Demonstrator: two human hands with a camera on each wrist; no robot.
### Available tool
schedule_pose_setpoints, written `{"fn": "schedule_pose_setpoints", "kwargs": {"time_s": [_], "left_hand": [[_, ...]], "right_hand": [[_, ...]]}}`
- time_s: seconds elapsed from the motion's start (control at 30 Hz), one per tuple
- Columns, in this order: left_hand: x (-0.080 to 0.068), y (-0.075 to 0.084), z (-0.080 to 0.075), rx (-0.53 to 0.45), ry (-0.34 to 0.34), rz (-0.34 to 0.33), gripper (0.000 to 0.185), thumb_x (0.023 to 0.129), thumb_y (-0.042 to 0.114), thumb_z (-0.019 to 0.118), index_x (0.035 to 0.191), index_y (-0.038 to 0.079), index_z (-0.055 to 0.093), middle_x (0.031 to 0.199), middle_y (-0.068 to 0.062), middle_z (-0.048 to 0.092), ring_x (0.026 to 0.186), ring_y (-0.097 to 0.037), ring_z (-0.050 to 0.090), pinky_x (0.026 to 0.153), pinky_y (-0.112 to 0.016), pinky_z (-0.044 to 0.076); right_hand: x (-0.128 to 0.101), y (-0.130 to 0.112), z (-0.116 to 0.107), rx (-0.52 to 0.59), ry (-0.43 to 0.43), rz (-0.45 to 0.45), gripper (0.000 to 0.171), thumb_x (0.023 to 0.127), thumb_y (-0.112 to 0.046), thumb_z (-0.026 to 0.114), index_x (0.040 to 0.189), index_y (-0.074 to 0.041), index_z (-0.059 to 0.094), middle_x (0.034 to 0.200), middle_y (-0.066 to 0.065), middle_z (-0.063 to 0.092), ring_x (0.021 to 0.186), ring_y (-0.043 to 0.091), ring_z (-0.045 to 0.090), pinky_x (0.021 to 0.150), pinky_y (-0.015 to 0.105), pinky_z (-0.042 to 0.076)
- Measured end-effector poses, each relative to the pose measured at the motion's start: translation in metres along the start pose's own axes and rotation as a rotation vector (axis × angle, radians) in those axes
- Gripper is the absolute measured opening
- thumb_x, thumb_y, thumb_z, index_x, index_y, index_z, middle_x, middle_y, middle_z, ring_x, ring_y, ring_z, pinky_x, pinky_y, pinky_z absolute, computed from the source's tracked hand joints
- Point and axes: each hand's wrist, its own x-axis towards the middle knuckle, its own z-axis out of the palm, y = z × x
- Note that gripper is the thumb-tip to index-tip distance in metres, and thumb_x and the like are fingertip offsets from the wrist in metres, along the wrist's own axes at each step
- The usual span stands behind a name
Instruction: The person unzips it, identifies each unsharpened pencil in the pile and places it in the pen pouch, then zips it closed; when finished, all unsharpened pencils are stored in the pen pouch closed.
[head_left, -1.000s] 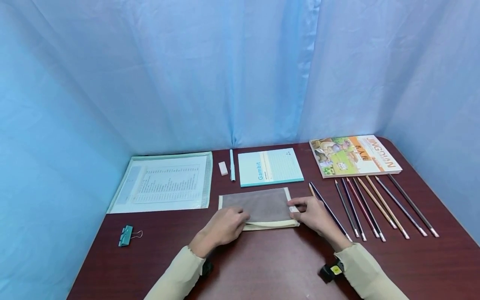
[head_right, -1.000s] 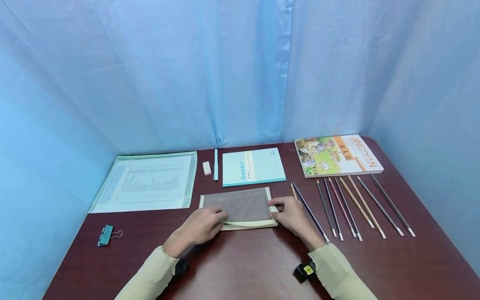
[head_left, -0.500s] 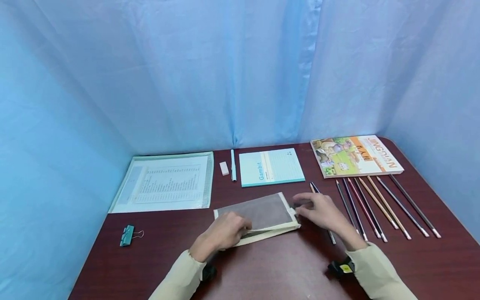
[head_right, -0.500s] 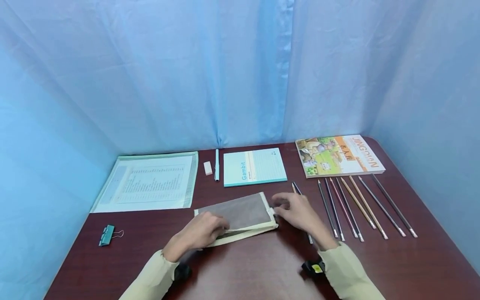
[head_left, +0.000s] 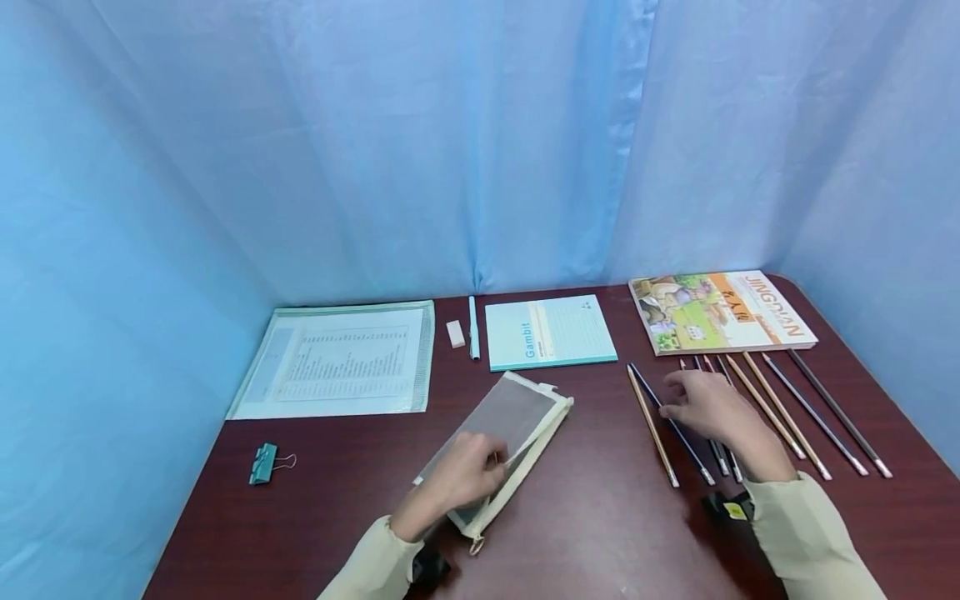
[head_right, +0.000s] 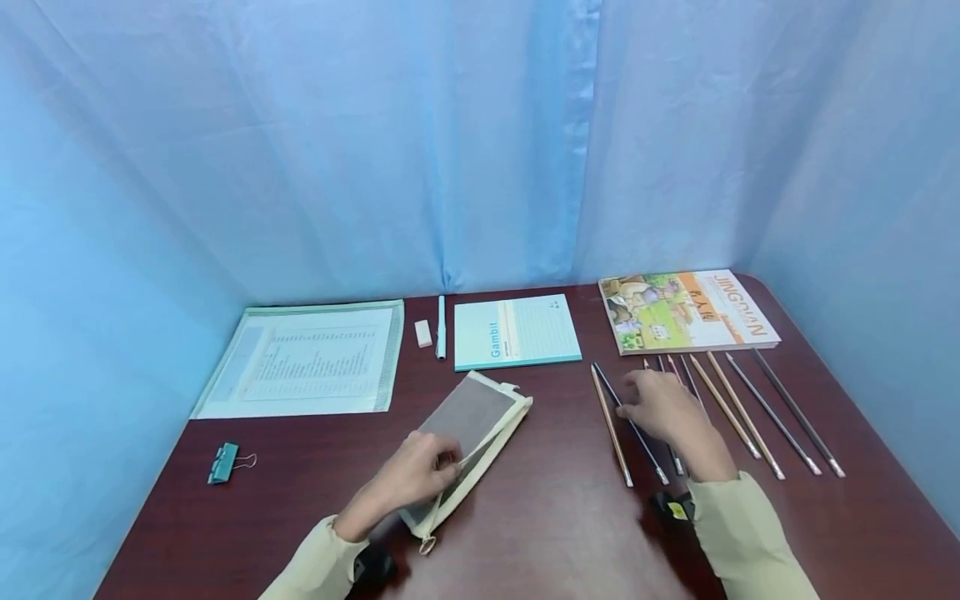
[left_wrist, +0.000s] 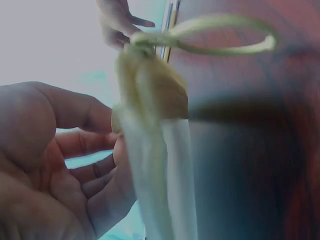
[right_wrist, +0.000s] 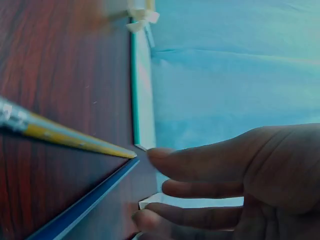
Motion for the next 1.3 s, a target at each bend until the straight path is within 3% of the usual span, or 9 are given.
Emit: {"fn": "schedule_pose_setpoints", "kwargs": {"time_s": [0.07,0.17,0.33,0.63,0.83,1.0,1.07,1.13,1.3], "left_hand": [[-0.001,0.003,0.001,-0.057,-0.002,-0.058,0.015,0.082,0.0,0.061,0.07,0.01,0.064,0.054,0.011,0.037,0.045,0.002,0.029,0.042,-0.01,0.022],[-0.001,0.006,0.003,-0.222,-0.03,-0.158,0.014,0.082,-0.005,0.054,0.076,0.007,0.06,0.052,0.01,0.036,0.039,0.004,0.039,0.035,-0.012,0.034],[0.004,0.007,0.01,-0.412,-0.035,-0.271,0.014,0.083,-0.008,0.047,0.081,0.004,0.055,0.05,0.005,0.046,0.033,-0.005,0.05,0.031,-0.025,0.048],[0.017,0.004,0.021,-0.549,0.007,-0.359,0.011,0.085,-0.007,0.047,0.082,0.003,0.052,0.05,-0.001,0.053,0.032,-0.007,0.05,0.034,-0.035,0.054],[0.017,0.004,0.025,-0.586,0.015,-0.35,0.009,0.084,-0.007,0.047,0.082,0.002,0.05,0.05,0.0,0.052,0.032,-0.007,0.05,0.034,-0.037,0.055],[0.016,0.004,0.026,-0.585,0.013,-0.341,0.01,0.084,-0.007,0.046,0.081,0.002,0.049,0.049,0.001,0.051,0.032,-0.007,0.05,0.034,-0.036,0.054],[0.016,0.004,0.026,-0.58,0.013,-0.342,0.01,0.084,-0.006,0.046,0.081,0.002,0.05,0.049,0.001,0.052,0.032,-0.007,0.05,0.034,-0.036,0.054],[0.017,0.003,0.026,-0.58,0.014,-0.342,0.01,0.085,-0.006,0.046,0.082,0.002,0.05,0.049,0.001,0.052,0.032,-0.007,0.05,0.034,-0.036,0.055],[0.018,0.002,0.026,-0.581,0.019,-0.346,0.01,0.085,-0.006,0.047,0.083,0.002,0.051,0.049,0.001,0.053,0.032,-0.007,0.05,0.035,-0.036,0.055]], "right_hand": [[0.004,0.001,0.002,-0.02,-0.035,-0.002,0.04,0.079,-0.012,0.078,0.11,0.01,0.066,0.095,0.024,0.073,0.086,0.036,0.069,0.07,0.05,0.058],[0.008,0.003,0.005,-0.039,-0.086,0.01,0.037,0.077,-0.011,0.079,0.106,0.007,0.066,0.09,0.019,0.073,0.081,0.032,0.067,0.067,0.048,0.057],[0.013,0.003,0.011,-0.055,-0.112,0.047,0.028,0.073,-0.005,0.075,0.098,0.003,0.065,0.081,0.012,0.066,0.071,0.025,0.059,0.058,0.039,0.051],[0.019,0.0,0.013,-0.104,-0.114,0.085,0.027,0.073,0.005,0.06,0.1,0.003,0.066,0.089,0.021,0.067,0.072,0.029,0.056,0.057,0.04,0.05],[0.02,0.004,0.013,-0.059,-0.087,0.07,0.013,0.069,0.0,0.064,0.074,-0.006,0.053,0.067,0.006,0.05,0.062,0.022,0.046,0.051,0.029,0.036],[0.018,0.008,0.006,0.112,-0.082,0.095,0.025,0.074,-0.005,0.069,0.095,0.007,0.061,0.073,0.01,0.06,0.061,0.016,0.056,0.048,0.029,0.05],[0.016,0.008,0.004,0.23,-0.091,0.122,0.042,0.077,-0.005,0.07,0.112,0.014,0.058,0.085,0.018,0.066,0.064,0.016,0.063,0.051,0.033,0.06],[0.015,0.009,0.005,0.362,-0.096,0.139,0.044,0.079,-0.004,0.068,0.116,0.015,0.055,0.091,0.021,0.065,0.066,0.016,0.065,0.053,0.034,0.063],[0.016,0.007,0.018,0.671,-0.125,0.147,0.049,0.087,-0.003,0.058,0.129,0.018,0.045,0.094,0.014,0.065,0.074,0.012,0.067,0.064,0.036,0.067]]}}
